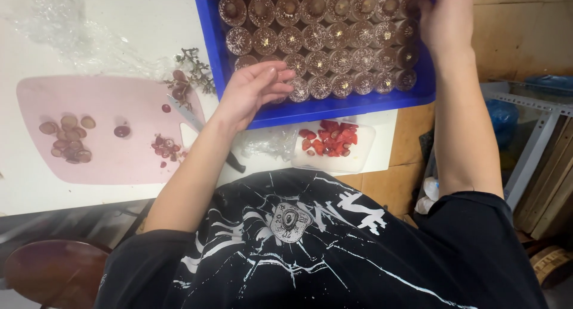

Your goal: Cutting grapes and strawberries to decorate small chocolate cups.

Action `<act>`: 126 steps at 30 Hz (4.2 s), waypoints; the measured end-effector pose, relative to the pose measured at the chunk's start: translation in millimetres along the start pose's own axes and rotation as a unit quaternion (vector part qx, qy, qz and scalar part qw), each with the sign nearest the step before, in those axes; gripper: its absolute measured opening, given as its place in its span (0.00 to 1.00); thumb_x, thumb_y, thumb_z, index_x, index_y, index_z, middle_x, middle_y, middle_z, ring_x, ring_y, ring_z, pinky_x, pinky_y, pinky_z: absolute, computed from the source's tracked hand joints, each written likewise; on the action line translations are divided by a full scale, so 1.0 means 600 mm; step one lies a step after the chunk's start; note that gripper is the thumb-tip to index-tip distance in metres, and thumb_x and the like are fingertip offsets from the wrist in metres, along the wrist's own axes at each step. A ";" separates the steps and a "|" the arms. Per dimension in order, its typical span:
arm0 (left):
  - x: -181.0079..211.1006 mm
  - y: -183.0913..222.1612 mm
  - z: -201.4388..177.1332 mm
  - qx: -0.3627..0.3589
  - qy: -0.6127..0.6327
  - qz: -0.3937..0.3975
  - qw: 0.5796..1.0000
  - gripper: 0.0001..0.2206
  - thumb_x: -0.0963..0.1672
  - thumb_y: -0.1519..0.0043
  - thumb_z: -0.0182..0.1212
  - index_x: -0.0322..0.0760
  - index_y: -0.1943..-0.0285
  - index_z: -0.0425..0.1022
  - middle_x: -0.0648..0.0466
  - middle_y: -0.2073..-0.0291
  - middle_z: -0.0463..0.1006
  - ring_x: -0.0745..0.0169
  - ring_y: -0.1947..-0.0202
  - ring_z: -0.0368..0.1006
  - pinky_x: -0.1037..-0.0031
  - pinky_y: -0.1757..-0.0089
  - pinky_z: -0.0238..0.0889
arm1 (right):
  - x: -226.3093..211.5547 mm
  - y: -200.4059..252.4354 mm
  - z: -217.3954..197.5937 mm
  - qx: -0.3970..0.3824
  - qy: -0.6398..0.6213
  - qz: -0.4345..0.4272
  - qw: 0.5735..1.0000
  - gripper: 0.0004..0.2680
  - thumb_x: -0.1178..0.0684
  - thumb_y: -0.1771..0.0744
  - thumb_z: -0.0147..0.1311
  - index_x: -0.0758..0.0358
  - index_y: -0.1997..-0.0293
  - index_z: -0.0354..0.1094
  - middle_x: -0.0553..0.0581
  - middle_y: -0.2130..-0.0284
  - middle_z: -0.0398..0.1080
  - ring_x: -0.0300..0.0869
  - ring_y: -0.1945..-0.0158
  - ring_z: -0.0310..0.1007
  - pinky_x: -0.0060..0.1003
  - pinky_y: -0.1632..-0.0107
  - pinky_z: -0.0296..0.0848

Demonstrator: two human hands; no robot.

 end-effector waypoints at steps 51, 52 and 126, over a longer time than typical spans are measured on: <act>0.008 0.008 0.013 -0.017 -0.006 0.065 0.998 0.25 0.45 0.29 0.52 0.27 0.26 0.52 0.40 0.43 0.79 0.53 0.53 0.81 0.66 0.50 0.77 | -0.338 0.087 0.030 -0.154 -0.371 0.146 0.904 0.06 0.59 0.31 0.60 0.65 0.49 0.75 0.53 0.62 0.75 0.36 0.65 0.74 0.31 0.61 0.72; 0.002 0.013 0.012 -0.017 -0.006 0.070 0.997 0.25 0.45 0.29 0.52 0.27 0.26 0.52 0.40 0.43 0.79 0.53 0.53 0.81 0.66 0.50 0.77 | -0.355 0.093 0.041 -0.154 -0.370 0.142 0.905 0.06 0.59 0.31 0.60 0.65 0.49 0.75 0.53 0.62 0.75 0.36 0.65 0.74 0.31 0.61 0.72; 0.057 0.392 -0.504 0.498 -0.652 0.213 0.531 0.07 0.40 0.43 0.68 0.40 0.57 0.79 0.51 0.44 0.71 0.44 0.40 0.61 0.56 0.48 0.58 | -0.529 0.153 0.079 -0.104 -0.420 0.050 0.900 0.04 0.63 0.27 0.61 0.73 0.48 0.74 0.51 0.61 0.75 0.29 0.60 0.71 0.22 0.54 0.69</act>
Point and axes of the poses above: each hand's wrist, its own y-axis away from the middle knuckle, its own z-axis out of the palm, x = y × z, the point moved 5 cm from there along -y, towards the middle knuckle
